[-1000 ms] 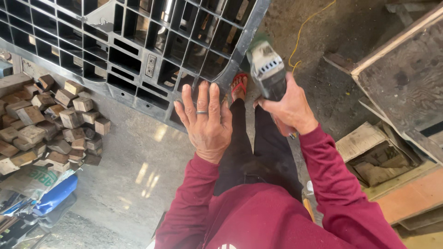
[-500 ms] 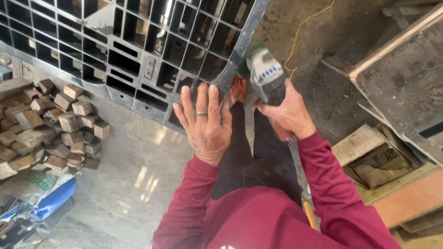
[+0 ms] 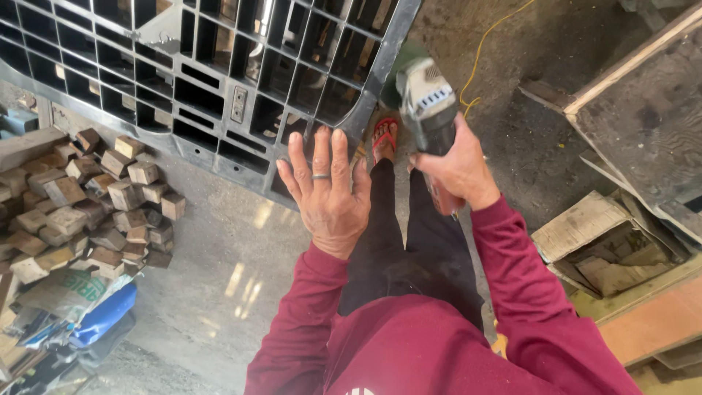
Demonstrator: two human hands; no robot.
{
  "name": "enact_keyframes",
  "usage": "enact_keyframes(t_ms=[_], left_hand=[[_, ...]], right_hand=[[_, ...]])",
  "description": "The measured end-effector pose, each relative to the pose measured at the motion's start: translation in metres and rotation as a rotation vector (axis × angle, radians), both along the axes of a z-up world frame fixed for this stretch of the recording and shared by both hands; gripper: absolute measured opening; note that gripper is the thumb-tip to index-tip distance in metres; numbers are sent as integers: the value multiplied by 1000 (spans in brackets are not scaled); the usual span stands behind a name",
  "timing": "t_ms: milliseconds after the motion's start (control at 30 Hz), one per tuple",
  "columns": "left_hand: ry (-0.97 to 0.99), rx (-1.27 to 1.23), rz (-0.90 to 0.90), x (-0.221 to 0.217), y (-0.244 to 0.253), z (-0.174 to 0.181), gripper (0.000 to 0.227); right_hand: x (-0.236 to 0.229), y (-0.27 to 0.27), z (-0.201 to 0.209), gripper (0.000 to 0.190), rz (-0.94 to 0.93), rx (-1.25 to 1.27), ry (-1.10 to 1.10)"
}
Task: The person uses a chisel to scrape the edge of a large black plastic crate, then switches to an angle grinder to smooth the same area. They alternate between the two tools to refine the surface of the crate's rim.
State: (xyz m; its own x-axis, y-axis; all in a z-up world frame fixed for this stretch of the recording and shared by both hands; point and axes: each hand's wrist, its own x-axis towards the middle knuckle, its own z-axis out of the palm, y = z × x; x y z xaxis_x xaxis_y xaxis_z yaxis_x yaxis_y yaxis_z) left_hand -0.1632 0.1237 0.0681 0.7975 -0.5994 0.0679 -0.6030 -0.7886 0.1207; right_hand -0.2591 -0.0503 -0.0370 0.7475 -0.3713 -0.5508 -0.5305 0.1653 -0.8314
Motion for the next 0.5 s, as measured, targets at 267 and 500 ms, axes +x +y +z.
enact_keyframes(t_ms=[267,500], left_hand=[[-13,10,-8,2,-3,-4,54],[-17,13,-19,3,-5,-3,54]], right_hand=[[-13,5,0,67,-77,14,27],[2,-10,-2,69,-33,-5,-10]])
